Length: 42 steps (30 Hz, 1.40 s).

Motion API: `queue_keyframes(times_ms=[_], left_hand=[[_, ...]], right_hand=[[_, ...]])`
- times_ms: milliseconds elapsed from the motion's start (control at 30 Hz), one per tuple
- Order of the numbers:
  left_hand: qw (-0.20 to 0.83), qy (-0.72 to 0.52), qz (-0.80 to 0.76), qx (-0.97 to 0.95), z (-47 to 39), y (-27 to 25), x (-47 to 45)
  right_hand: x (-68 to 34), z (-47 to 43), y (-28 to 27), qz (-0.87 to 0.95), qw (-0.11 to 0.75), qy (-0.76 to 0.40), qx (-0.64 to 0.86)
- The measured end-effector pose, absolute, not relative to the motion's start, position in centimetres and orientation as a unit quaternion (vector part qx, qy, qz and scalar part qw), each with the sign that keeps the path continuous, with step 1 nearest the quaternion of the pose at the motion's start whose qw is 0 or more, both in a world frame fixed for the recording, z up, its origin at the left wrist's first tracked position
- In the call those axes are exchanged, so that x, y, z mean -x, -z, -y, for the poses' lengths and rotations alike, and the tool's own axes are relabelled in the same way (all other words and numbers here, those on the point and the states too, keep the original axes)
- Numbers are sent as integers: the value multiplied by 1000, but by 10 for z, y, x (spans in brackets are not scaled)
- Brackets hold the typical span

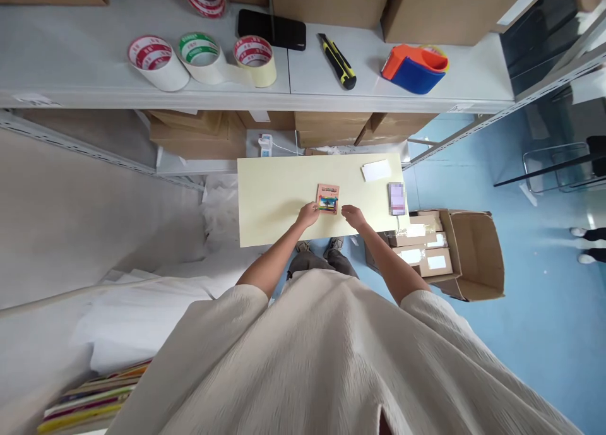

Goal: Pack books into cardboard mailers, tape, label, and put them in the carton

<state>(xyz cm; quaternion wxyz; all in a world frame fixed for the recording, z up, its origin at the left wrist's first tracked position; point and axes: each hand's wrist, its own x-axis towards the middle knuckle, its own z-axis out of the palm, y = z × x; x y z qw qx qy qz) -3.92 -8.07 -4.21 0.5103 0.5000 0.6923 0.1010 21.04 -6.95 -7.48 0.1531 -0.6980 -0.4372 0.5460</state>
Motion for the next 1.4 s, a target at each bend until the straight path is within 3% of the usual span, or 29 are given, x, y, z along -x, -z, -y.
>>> queue_keyframes(times_ms=[333,833,1133,1400], left_hand=[[503,-159,-703,-477,66,59,22],[506,-126,-721,-456,71,59,2],[580,-224,-663,-418,59,57,-30],[554,-285,-694,-360,57,50,-6]], right_hand=[[-199,55,85,340,223,-592,696],[-201,31,109,331,216,-613,684],[-220,19,85,457,196,-470,729],[-194,25,75,518,192,-525,647]])
